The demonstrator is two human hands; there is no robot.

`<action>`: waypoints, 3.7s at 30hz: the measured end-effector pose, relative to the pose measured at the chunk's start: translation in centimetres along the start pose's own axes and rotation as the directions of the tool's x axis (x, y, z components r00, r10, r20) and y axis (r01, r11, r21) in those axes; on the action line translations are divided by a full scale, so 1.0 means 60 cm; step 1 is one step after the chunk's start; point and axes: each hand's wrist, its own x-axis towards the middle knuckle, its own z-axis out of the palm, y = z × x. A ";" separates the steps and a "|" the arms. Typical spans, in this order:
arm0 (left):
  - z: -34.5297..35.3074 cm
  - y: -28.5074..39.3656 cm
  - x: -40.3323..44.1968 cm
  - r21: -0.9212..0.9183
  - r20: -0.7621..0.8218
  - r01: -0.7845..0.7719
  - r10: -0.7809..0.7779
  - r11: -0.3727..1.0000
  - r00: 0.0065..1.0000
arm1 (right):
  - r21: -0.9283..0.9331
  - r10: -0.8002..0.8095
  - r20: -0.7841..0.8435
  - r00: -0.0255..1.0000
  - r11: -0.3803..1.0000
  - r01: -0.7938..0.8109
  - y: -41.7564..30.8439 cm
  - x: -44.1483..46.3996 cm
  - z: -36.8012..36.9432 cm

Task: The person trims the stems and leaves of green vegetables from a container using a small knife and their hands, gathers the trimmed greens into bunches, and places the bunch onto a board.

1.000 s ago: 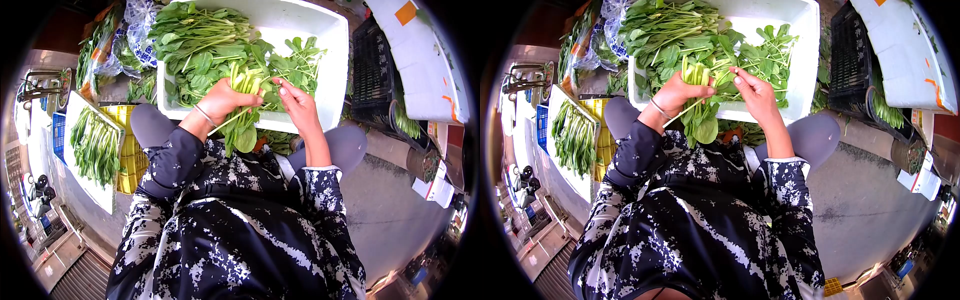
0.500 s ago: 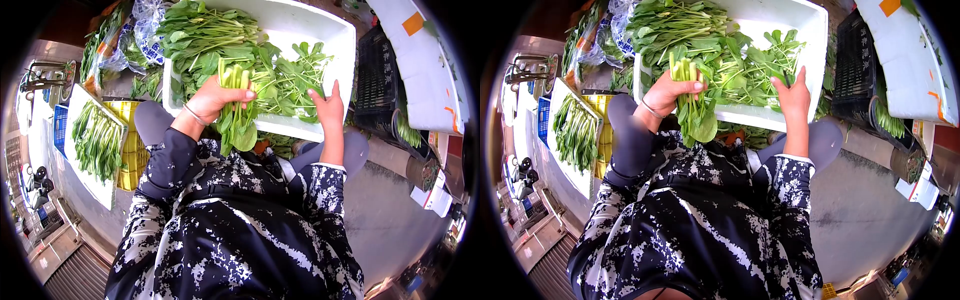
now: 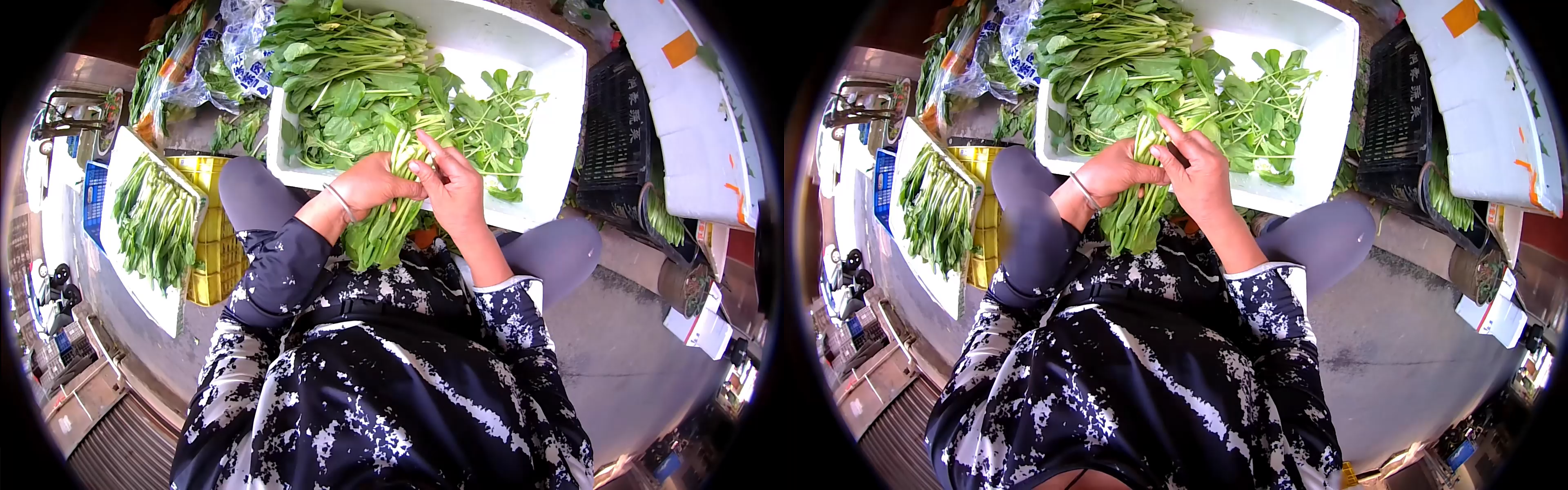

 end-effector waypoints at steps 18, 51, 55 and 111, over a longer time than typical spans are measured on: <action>0.003 -0.010 -0.011 -0.058 0.220 0.107 -0.091 0.993 0.971 | 0.096 0.112 0.109 0.988 0.988 -0.123 0.010 -0.003 0.002; -0.196 -0.058 -0.173 -0.506 0.067 -0.187 0.255 0.842 0.965 | -0.035 0.451 0.478 0.754 0.867 -0.496 0.000 0.143 0.243; -0.216 -0.071 -0.208 -0.496 -0.186 -0.335 0.279 0.801 0.942 | -0.431 0.527 0.605 0.597 0.847 -0.311 0.128 0.129 0.329; -0.197 -0.023 -0.159 -0.612 -0.239 -0.426 0.357 0.667 0.903 | -0.786 0.467 0.496 0.732 0.601 0.148 0.182 0.082 -0.027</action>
